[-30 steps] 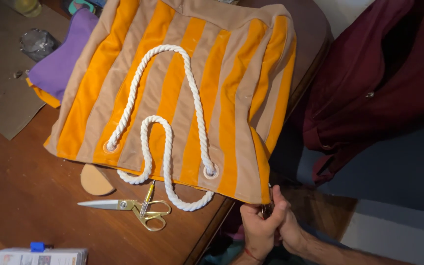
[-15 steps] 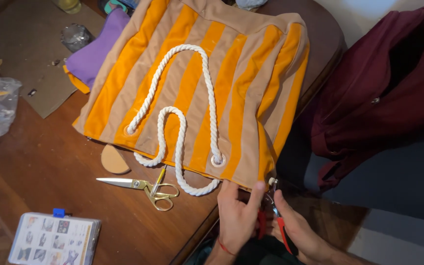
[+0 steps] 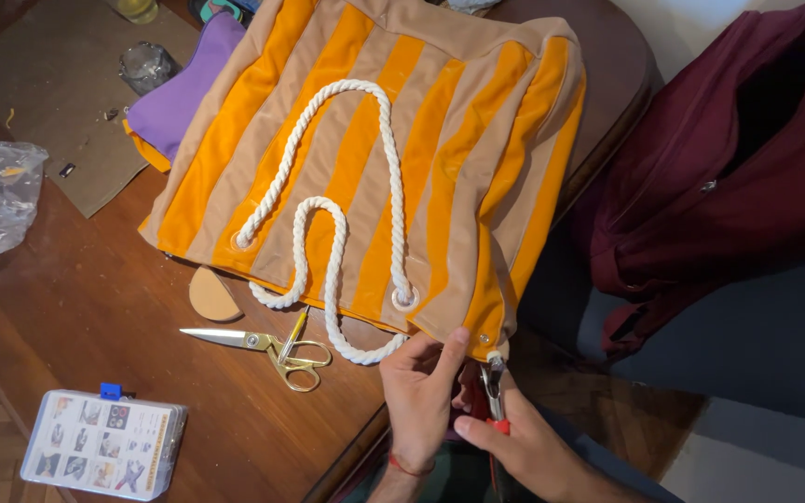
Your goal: Installing metal eyelets on a fabric bag using a punch tool and scissors while following instructions
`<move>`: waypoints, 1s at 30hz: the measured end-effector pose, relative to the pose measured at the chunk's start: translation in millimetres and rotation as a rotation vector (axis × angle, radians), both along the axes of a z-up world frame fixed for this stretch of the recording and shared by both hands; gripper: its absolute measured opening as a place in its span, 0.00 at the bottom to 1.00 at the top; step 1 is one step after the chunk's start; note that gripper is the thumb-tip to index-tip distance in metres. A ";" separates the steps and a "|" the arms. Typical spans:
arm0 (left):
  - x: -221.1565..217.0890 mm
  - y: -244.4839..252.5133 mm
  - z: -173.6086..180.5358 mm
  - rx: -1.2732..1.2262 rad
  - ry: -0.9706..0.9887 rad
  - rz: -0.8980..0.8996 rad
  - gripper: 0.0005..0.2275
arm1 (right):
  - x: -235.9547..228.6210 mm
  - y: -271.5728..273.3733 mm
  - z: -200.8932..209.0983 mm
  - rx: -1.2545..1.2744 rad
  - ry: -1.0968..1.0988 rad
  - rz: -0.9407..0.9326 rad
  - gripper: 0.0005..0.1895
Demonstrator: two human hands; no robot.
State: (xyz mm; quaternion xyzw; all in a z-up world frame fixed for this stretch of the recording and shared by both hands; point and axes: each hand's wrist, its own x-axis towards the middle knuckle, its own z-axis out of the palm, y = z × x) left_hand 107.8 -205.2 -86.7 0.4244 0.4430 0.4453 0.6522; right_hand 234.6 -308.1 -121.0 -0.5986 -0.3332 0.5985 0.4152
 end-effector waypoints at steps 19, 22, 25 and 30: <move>-13.0 4.0 3.5 -0.099 -0.183 0.059 0.12 | -10.3 5.8 -17.4 0.113 -0.364 0.131 0.24; -13.7 3.6 7.4 -0.074 -0.231 0.028 0.11 | -11.0 7.2 -19.6 0.157 -0.382 0.148 0.20; -17.3 2.7 3.4 -0.035 -0.195 0.080 0.09 | -12.2 12.1 -7.0 0.029 -0.301 0.187 0.29; -19.7 14.4 -5.2 -0.035 -0.216 0.137 0.09 | -11.1 6.8 10.9 -0.075 -0.211 0.248 0.33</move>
